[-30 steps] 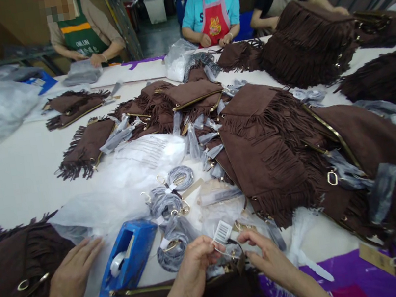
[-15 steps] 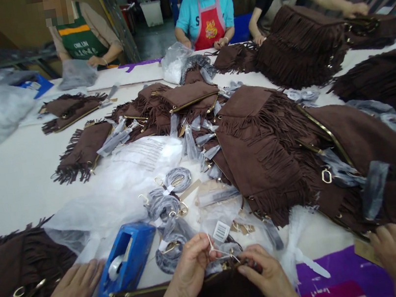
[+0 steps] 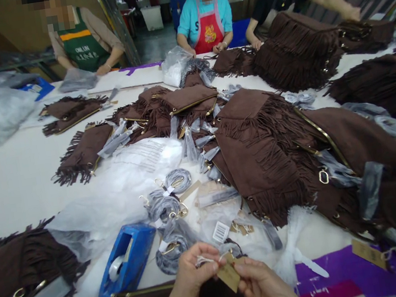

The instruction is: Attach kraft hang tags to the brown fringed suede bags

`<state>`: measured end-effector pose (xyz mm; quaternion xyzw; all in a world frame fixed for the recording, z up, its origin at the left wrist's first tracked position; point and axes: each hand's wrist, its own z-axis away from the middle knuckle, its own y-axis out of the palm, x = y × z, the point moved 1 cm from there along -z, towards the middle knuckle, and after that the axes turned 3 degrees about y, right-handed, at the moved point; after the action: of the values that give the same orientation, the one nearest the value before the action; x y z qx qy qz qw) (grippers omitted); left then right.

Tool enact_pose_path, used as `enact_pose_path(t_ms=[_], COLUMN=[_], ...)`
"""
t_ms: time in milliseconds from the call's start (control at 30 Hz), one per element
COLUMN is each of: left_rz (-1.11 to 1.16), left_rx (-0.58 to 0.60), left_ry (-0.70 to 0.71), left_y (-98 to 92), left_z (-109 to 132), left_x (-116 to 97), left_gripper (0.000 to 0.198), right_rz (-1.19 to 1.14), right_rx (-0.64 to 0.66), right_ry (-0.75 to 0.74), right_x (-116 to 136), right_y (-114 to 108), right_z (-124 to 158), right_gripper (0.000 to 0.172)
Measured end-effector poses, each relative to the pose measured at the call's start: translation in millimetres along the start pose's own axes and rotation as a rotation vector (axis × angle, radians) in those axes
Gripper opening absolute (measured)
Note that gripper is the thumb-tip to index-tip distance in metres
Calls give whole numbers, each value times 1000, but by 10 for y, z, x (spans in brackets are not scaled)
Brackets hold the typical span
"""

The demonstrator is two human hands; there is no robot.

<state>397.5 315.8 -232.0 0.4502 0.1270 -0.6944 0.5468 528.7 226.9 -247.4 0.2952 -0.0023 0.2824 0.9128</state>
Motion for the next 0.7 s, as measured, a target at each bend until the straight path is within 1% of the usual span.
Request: enact_pose_path(t_ms=[67, 100, 133, 200, 233, 300, 367, 400, 433, 467, 533, 567, 600, 633, 700], left_rz=[-131, -219, -326, -568, -681, -829, -848, -819, -772, -728, -663, -642, -624, -595, -505], left_rx=[18, 31, 47, 87, 115, 160, 213, 199, 142, 60, -153, -230, -240, -205, -77], left_ry=[48, 97, 169, 380, 489, 661, 742, 745, 729, 680, 535, 458, 379, 298, 154], left_y=[-39, -51, -55, -35, -15, 28, 51, 48, 35, 16, -25, -34, -27, -6, 64], left_z=[82, 123, 163, 246, 288, 367, 427, 444, 452, 448, 411, 381, 345, 307, 247], left_x=[-6, -11, -14, -4, 17, 89, 175, 206, 222, 222, 181, 146, 108, 72, 8], left_gripper=[30, 25, 19, 10, 11, 24, 39, 43, 44, 42, 38, 38, 40, 43, 42], right_rz=[-4, -4, -8, -32, -49, -82, -102, -101, -93, -80, -33, -4, 26, 57, 123], right_rx=[-30, -43, -51, -50, -49, -39, -7, 23, 53, 74, 85, 83, 89, 104, 140], right_ry=[-33, -48, -65, -114, -135, -155, -130, -107, -90, -84, -102, -126, -157, -188, -235], right_x=[-29, -43, -56, -82, -94, -117, -138, -148, -157, -166, -183, -190, -197, -203, -213], right_y=[47, 68, 87, 120, 133, 151, 162, 166, 168, 168, 163, 159, 153, 146, 120], right_z=[2, 6, 9, 6, 0, -18, -35, -41, -44, -45, -44, -45, -48, -52, -65], right_gripper=[32, 34, 36, 39, 40, 43, 47, 48, 49, 49, 49, 49, 48, 48, 47])
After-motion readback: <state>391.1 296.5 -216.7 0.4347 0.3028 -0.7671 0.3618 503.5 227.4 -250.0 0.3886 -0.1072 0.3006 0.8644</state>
